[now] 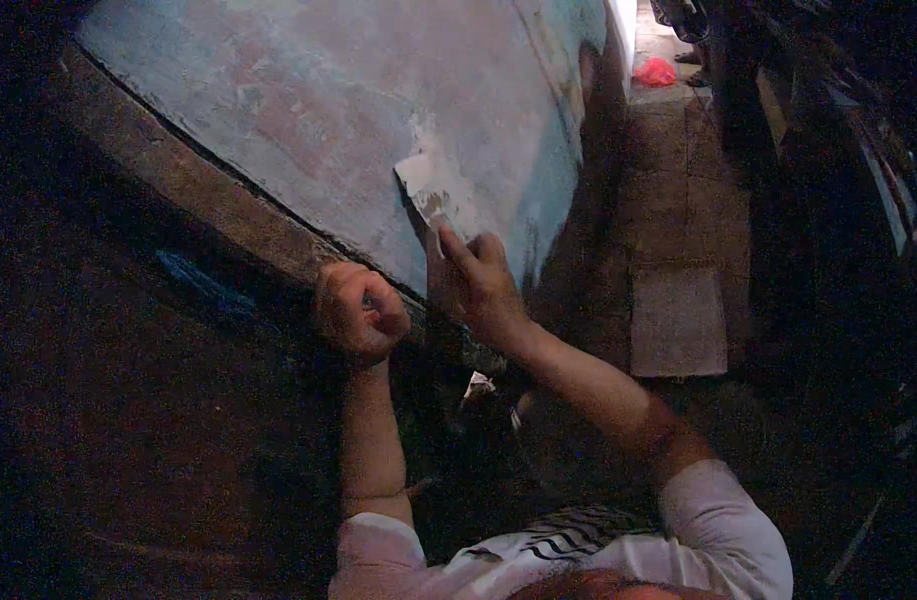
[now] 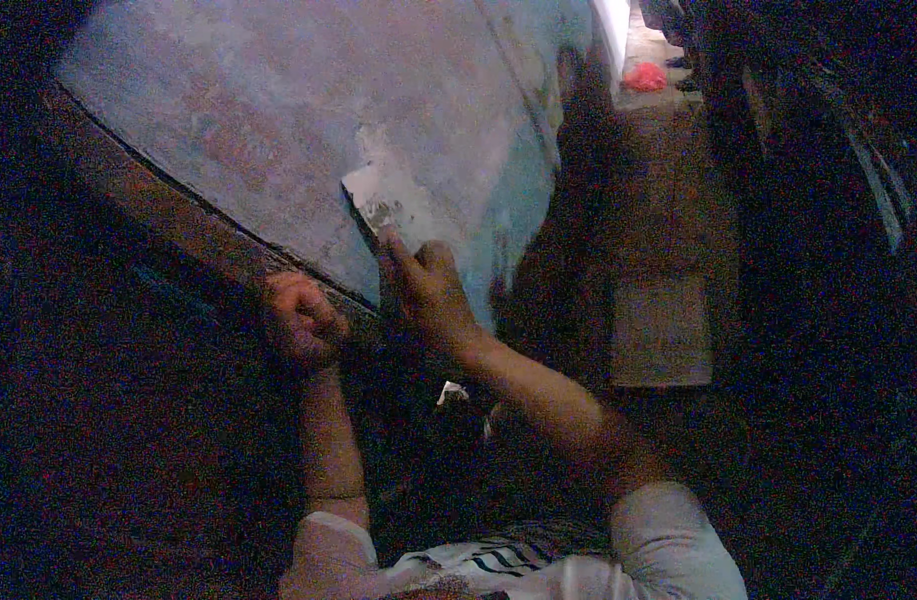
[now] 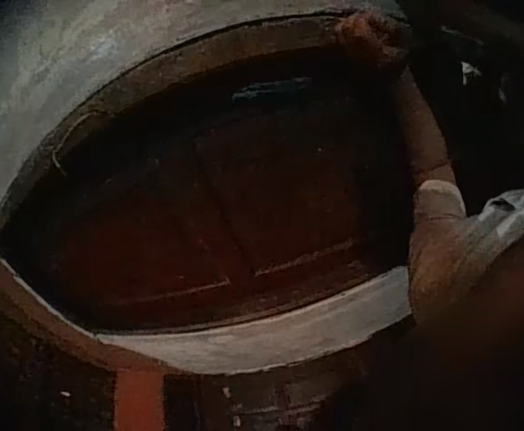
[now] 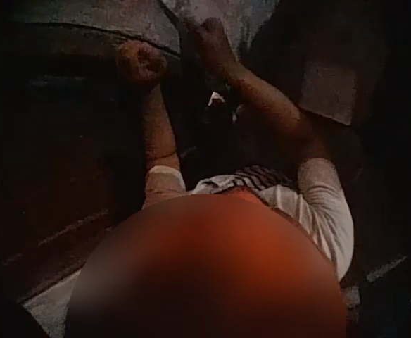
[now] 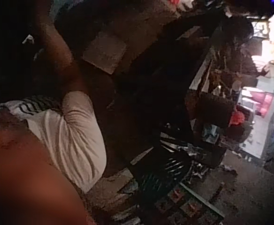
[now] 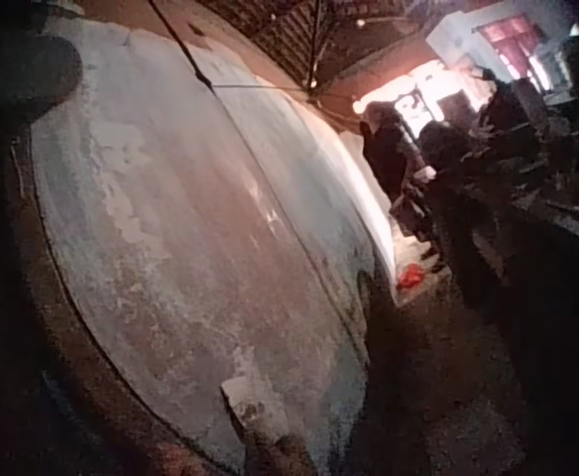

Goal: The person applies plaster to a wall using a putty knife after taking it from a tray and a bucket.

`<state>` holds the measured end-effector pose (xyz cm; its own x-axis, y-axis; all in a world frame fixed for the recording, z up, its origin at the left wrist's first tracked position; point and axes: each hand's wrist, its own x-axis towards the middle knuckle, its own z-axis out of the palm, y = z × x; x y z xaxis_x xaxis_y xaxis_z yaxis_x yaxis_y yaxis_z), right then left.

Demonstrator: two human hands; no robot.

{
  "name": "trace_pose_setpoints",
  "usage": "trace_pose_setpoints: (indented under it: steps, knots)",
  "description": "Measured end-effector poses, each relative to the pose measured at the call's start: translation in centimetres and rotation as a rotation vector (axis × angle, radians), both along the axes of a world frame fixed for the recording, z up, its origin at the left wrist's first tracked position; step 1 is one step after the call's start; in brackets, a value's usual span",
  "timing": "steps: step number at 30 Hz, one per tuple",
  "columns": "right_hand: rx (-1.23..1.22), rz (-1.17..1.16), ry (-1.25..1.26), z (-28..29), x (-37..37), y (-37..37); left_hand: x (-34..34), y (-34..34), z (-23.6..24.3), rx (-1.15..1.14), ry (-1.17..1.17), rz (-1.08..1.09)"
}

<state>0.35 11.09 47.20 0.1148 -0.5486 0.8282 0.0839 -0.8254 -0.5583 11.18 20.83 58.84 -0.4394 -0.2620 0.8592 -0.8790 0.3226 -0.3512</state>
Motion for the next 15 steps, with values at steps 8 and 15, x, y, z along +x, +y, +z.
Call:
trace_pose_setpoints:
  steps: [8, 15]
  knots:
    - [0.063, -0.092, -0.074, 1.6, -0.4, -3.8, 1.6, 0.0, -0.6, 0.056, 0.008, -0.022]
    - [-0.020, -0.052, 0.028, 0.6, -0.4, -1.8, 1.3, -0.3, -0.5, -0.017, 0.034, -0.032]
